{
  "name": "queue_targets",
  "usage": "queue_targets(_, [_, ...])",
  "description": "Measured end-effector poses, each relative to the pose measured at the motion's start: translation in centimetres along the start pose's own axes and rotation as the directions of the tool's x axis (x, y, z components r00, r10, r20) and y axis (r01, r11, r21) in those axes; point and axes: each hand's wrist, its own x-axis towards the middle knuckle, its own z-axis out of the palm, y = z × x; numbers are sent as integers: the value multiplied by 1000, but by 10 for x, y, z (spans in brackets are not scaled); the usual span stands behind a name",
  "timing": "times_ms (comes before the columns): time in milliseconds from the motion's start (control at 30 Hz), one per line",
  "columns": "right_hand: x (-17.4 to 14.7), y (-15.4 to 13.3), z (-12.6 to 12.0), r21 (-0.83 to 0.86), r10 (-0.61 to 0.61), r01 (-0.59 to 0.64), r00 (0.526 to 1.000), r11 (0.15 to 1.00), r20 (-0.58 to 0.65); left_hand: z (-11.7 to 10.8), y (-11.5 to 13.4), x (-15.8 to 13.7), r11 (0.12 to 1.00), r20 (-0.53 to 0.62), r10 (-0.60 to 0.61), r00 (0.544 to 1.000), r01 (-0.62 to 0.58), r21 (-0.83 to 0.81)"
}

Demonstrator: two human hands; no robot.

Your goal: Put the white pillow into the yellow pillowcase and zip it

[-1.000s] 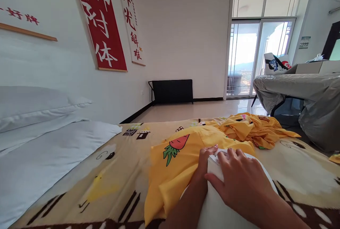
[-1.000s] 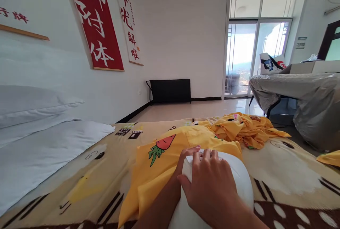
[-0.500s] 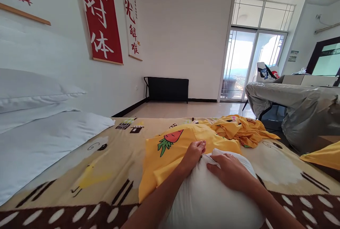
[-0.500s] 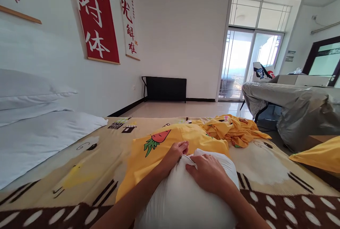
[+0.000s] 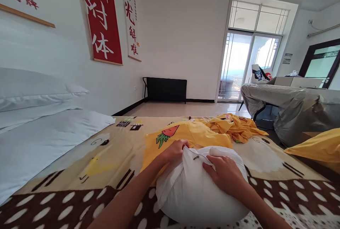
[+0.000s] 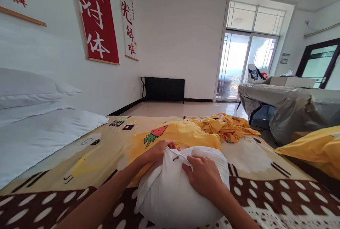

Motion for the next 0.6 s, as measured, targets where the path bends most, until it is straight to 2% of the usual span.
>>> queue_targets(133, [-13, -1, 2, -22, -16, 15, 998, 1000, -54, 16, 13, 7, 954, -97, 8, 995, 21, 298])
queue_targets(267, [-23, 0, 4, -43, -23, 20, 997, 999, -69, 29, 16, 12, 869, -127, 29, 991, 38, 494])
queue_targets(433, [-26, 2, 5, -41, -21, 18, 997, 999, -71, 24, 14, 8, 806, -149, -8, 989, 94, 585])
queue_targets(600, [-15, 4, -2, -32, -51, 50, 998, 998, -37, 6, 8, -5, 807, -83, -73, 994, 107, 581])
